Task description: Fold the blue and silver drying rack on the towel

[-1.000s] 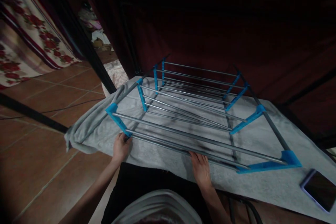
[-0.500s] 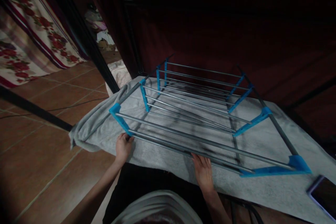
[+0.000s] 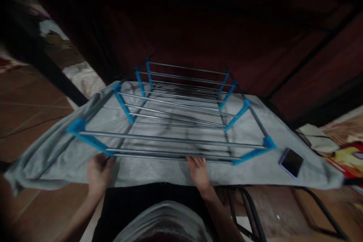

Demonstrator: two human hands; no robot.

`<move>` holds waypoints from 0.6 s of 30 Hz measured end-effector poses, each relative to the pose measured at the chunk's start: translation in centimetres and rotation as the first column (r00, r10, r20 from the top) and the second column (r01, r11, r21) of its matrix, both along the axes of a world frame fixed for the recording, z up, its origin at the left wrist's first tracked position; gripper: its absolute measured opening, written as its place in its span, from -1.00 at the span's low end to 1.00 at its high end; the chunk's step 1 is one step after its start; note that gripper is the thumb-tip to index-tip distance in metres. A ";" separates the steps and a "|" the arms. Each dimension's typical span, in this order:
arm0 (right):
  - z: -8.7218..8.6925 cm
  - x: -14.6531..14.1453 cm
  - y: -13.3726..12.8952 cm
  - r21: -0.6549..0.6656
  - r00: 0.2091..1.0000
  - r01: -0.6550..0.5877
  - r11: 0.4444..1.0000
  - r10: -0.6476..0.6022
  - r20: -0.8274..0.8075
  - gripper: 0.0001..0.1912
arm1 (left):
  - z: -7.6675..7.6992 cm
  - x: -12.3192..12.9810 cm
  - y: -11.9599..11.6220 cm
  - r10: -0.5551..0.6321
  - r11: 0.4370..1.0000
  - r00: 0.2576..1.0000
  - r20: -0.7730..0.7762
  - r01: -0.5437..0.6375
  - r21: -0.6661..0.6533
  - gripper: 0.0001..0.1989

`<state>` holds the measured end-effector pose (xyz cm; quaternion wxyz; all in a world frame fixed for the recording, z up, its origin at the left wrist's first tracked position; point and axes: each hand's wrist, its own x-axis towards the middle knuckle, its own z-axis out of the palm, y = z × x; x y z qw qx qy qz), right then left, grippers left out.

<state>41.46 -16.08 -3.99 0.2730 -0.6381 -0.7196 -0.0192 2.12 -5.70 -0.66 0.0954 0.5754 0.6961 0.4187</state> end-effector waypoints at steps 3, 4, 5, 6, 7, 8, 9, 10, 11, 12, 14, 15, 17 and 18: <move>0.4 -0.3 0.4 -0.005 1.000 0.021 1.000 -0.021 -0.019 -0.73 | -0.5 0.3 -0.5 -0.111 0.982 0.941 -0.321 0.153 0.108 -0.66; 0.4 -0.3 0.5 -0.011 0.999 0.027 1.000 -0.027 -0.021 -0.73 | -0.7 0.7 -0.4 -0.200 0.960 0.889 -0.412 0.262 0.099 -0.66; 0.4 -0.3 0.7 -0.020 0.999 0.037 0.999 -0.037 -0.019 -0.73 | -0.9 1.2 -0.1 -0.293 0.925 0.822 -0.488 0.373 0.075 -0.66; 0.4 -0.2 0.9 -0.032 0.999 0.046 0.998 -0.047 -0.014 -0.73 | -1.1 1.8 0.3 -0.376 0.881 0.753 -0.540 0.472 0.045 -0.66; 0.4 -0.2 1.0 -0.044 0.998 0.054 0.998 -0.055 -0.006 -0.72 | -1.3 2.3 0.8 -0.445 0.833 0.688 -0.574 0.554 0.018 -0.64; 0.4 -0.2 1.1 -0.053 0.998 0.060 0.997 -0.060 0.002 -0.72 | -1.5 2.8 1.5 -0.501 0.787 0.627 -0.597 0.617 -0.012 -0.63; 0.5 -0.2 1.1 -0.055 0.998 0.058 0.997 -0.058 0.009 -0.71 | -1.8 3.1 2.1 -0.540 0.750 0.577 -0.612 0.660 -0.040 -0.61; 0.6 -0.2 1.1 -0.050 0.999 0.051 0.997 -0.050 0.011 -0.70 | -2.1 3.2 2.8 -0.572 0.722 0.535 -0.622 0.689 -0.071 -0.60; 0.7 -0.2 1.0 -0.038 0.999 0.043 0.998 -0.043 0.009 -0.70 | -2.5 3.1 3.4 -0.592 0.704 0.506 -0.628 0.703 -0.097 -0.58; 0.7 -0.1 0.8 -0.019 0.999 0.043 0.999 -0.043 -0.003 -0.70 | -2.9 2.9 4.0 -0.604 0.695 0.489 -0.629 0.709 -0.117 -0.56; 0.7 0.4 -0.2 0.031 0.997 0.062 0.998 -0.060 -0.053 -0.67 | -3.6 2.3 4.7 -0.627 0.673 0.468 -0.623 0.728 -0.130 -0.53; 0.6 0.9 -1.0 0.061 0.992 0.087 0.994 -0.082 -0.092 -0.66 | -4.0 2.0 5.0 -0.635 0.660 0.463 -0.618 0.741 -0.123 -0.52; 0.1 2.2 -2.8 0.116 0.967 0.186 0.976 -0.161 -0.199 -0.67 | -4.6 1.6 5.2 -0.645 0.656 0.473 -0.599 0.746 -0.118 -0.52; -0.3 3.0 -3.8 0.139 0.938 0.266 0.954 -0.223 -0.266 -0.70 | -4.8 1.5 5.2 -0.648 0.663 0.487 -0.586 0.739 -0.118 -0.52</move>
